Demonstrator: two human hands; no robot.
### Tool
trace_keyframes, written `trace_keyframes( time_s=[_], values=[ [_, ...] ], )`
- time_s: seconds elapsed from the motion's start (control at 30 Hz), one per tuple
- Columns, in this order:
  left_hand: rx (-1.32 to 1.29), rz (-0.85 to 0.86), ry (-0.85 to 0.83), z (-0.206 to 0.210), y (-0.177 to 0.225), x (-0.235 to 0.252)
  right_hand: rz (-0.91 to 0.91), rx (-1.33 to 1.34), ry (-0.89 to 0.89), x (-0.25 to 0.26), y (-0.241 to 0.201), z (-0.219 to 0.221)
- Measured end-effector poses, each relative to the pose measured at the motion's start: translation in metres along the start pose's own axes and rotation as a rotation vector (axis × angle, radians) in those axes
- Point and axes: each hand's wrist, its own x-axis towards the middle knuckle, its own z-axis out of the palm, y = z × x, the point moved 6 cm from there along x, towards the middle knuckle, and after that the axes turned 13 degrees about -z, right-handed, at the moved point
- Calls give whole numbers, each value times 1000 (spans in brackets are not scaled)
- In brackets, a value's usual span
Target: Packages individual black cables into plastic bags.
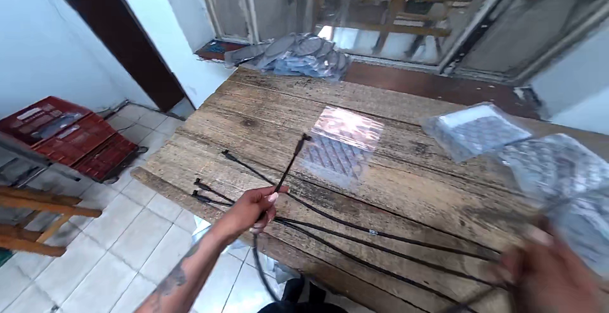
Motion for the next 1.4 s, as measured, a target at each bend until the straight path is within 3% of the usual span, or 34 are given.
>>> trace_keyframes(
  time_s=[0.17, 0.27, 0.33, 0.4, 0.47, 0.5, 0.57, 0.63, 0.83, 0.9, 0.97, 1.03, 1.1, 1.17, 1.23, 1.4],
  values=[
    [606, 177, -192, 53, 25, -1, -723, -479, -467, 14, -68, 152],
    [782, 277, -276, 83, 38, -13, -901, -535, -656, 0, -55, 182],
    [789, 296, -175, 85, 45, -13, -843, -544, -733, -9, -36, 176],
    [702, 336, 81, 73, 41, -9, -848, -543, -731, -18, -18, 164],
    [478, 386, 352, 59, 9, -6, -859, -584, -713, -29, -7, 146],
    [324, 351, 394, 58, -16, -5, -839, -622, -714, -34, -2, 138],
    [35, 321, 383, 71, -65, -5, -802, -700, -704, -42, 9, 122],
    [-119, 365, 388, 96, -86, -1, -752, -722, -684, -54, 22, 110],
    [-387, 289, 394, 163, -17, 55, -378, -489, -746, -79, 48, 95],
    [-286, 312, 299, 183, 1, 75, -233, -339, -693, -82, 63, 94],
    [109, 338, 128, 180, 22, 100, -111, -303, -576, -74, 76, 88],
    [613, 432, 47, 145, 44, 136, -36, -367, -484, -62, 87, 76],
    [869, 441, 101, 84, 54, 180, -10, -482, -450, -51, 93, 61],
    [909, 430, 175, 25, 59, 215, -7, -601, -469, -43, 92, 53],
    [870, 454, 210, -6, 59, 235, -15, -668, -499, -39, 88, 55],
    [752, 544, 361, -3, 57, 242, -37, -682, -563, -30, 72, 80]
  ],
)
